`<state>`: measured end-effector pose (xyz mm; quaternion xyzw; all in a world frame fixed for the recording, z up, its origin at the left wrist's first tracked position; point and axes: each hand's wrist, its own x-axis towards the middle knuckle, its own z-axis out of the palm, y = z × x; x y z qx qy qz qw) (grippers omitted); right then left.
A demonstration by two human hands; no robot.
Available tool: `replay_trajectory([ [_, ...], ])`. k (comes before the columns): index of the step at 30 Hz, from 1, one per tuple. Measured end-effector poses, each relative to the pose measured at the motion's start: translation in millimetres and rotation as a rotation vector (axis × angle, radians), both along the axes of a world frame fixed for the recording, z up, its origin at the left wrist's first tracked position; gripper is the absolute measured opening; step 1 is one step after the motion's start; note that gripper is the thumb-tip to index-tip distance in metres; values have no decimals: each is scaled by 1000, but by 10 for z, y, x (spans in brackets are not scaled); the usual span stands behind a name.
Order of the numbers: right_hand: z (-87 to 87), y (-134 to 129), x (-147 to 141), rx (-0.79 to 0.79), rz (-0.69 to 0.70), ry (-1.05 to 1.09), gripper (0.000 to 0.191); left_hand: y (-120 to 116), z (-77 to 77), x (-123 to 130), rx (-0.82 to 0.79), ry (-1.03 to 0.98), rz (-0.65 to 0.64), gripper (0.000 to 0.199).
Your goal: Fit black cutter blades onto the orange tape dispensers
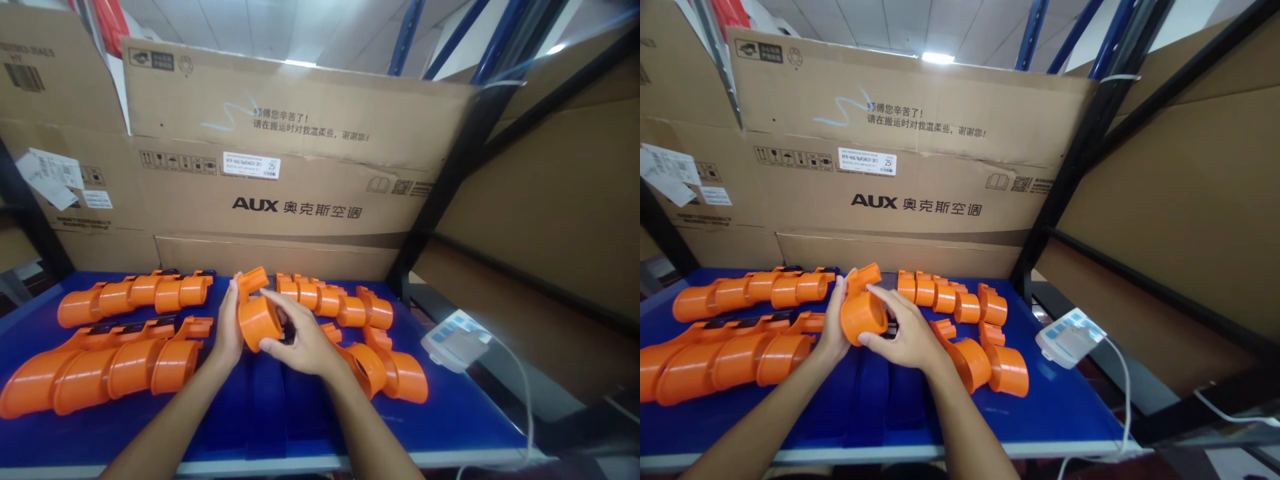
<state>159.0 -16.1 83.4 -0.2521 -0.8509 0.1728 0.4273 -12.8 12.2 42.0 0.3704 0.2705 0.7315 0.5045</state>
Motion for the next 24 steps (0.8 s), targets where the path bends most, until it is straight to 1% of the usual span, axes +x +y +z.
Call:
replay_trajectory([
  [2, -12, 28, 28, 43, -99, 33, 74, -82, 13, 7, 132, 295, 153, 63],
  [3, -16, 39, 42, 66, -136, 49, 71, -131, 35, -1, 217, 472, 212, 67],
  [4, -21, 47, 55, 87, -156, 64, 68, -181, 67, -19, 301, 639, 243, 70],
  [6, -28, 54, 72, 117, -156, 82, 63, -278, 160, -78, 428, 913, 248, 76],
  [7, -31, 53, 77, 124, -146, 81, 62, -319, 216, -120, 461, 1002, 239, 78],
  [8, -32, 50, 79, 127, -138, 75, 62, -353, 272, -169, 478, 1067, 231, 81],
  [11, -20, 28, 75, 119, -106, 43, 63, -406, 418, -353, 538, 1282, 185, 102],
  [12, -11, 17, 71, 111, -85, 36, 63, -406, 453, -423, 561, 1349, 178, 104],
  [13, 0, 3, 65, 102, -60, 31, 64, -400, 480, -494, 582, 1400, 178, 100],
  [15, 20, -29, 37, 79, -20, 23, 61, -373, 514, -625, 611, 1453, 195, 84],
  [17, 25, -69, -16, 49, 2, 25, 51, -341, 525, -721, 638, 1449, 186, 70],
  [19, 10, -113, -88, 29, 26, 44, 41, -319, 518, -762, 715, 1414, 129, 61],
  [21, -15, -150, -157, 55, 46, 87, 36, -315, 505, -755, 837, 1378, 91, 59],
  [22, -25, -163, -181, 74, 51, 109, 35, -318, 500, -741, 894, 1370, 96, 59],
  [24, -30, -177, -204, 104, 63, 132, 34, -326, 504, -713, 962, 1376, 148, 59],
])
